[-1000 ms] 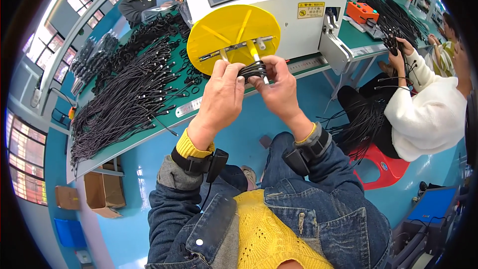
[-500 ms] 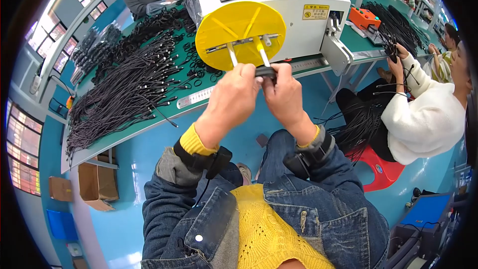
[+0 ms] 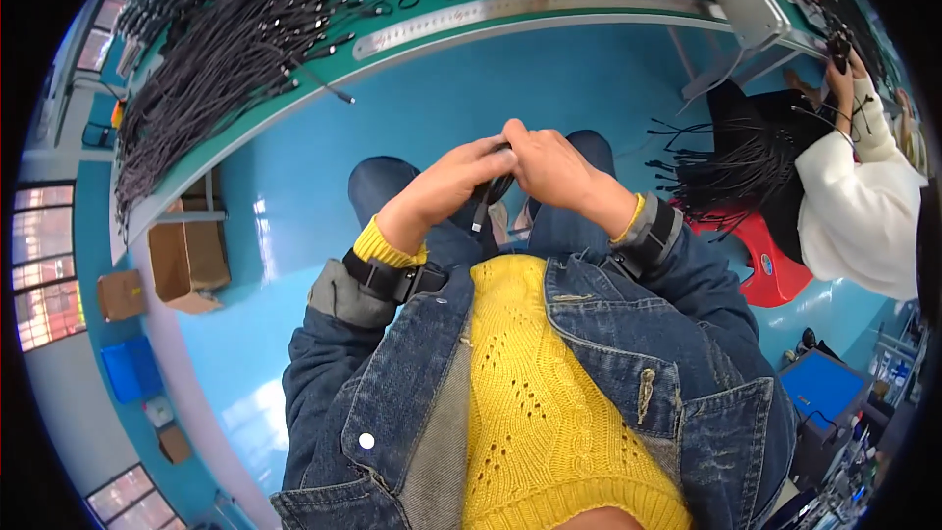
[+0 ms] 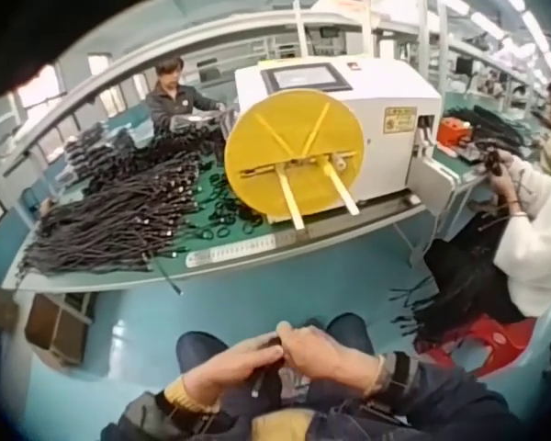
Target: The person picks up a cable, winds it around the spindles of a machine, and removes the coiled cable. They then pick up a rubber band and wrap it around the coiled cable.
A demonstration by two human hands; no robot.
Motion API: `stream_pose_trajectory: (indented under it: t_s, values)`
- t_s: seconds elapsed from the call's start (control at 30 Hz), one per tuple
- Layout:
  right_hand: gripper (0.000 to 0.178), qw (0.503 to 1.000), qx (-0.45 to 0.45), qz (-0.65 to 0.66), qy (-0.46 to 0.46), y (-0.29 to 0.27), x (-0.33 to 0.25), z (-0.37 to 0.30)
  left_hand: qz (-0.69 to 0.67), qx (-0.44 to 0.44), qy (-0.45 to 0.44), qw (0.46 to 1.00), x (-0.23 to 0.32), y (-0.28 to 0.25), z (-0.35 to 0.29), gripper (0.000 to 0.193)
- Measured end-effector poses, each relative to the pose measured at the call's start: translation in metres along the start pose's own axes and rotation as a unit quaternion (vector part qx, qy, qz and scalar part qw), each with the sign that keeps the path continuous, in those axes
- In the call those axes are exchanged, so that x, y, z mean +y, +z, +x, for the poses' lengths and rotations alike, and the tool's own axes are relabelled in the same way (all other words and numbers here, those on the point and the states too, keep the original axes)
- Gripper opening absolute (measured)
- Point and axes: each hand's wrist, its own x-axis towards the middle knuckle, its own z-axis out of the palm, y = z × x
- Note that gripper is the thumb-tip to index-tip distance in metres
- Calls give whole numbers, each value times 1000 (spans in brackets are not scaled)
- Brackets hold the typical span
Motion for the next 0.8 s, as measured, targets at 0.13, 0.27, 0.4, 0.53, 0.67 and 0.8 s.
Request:
stream_pose_trajectory:
  t_s: [0.13, 0.27, 0.4, 0.53, 0.67, 0.8]
  values:
    - [18, 997, -37, 52, -36, 19, -6, 8, -10, -24, -107, 994, -16, -22, -11, 39]
    - [18, 993, -63, 90, -39, 30, -9, 6, 241, -13, -176, 954, -7, -34, -12, 37]
    - [18, 995, -40, 88, -32, 32, -7, 7, 136, -11, -159, 978, -6, -27, -14, 37]
    - [17, 996, -63, 49, -28, 23, -9, 7, -50, -82, -196, 976, -12, -31, -9, 37]
    - [13, 983, -156, -63, -75, 9, -16, 8, -51, -149, -233, 960, -38, -25, -2, 40]
    - [15, 988, -134, 47, -67, 15, -13, 5, -97, -186, -119, 971, -48, -21, -6, 42]
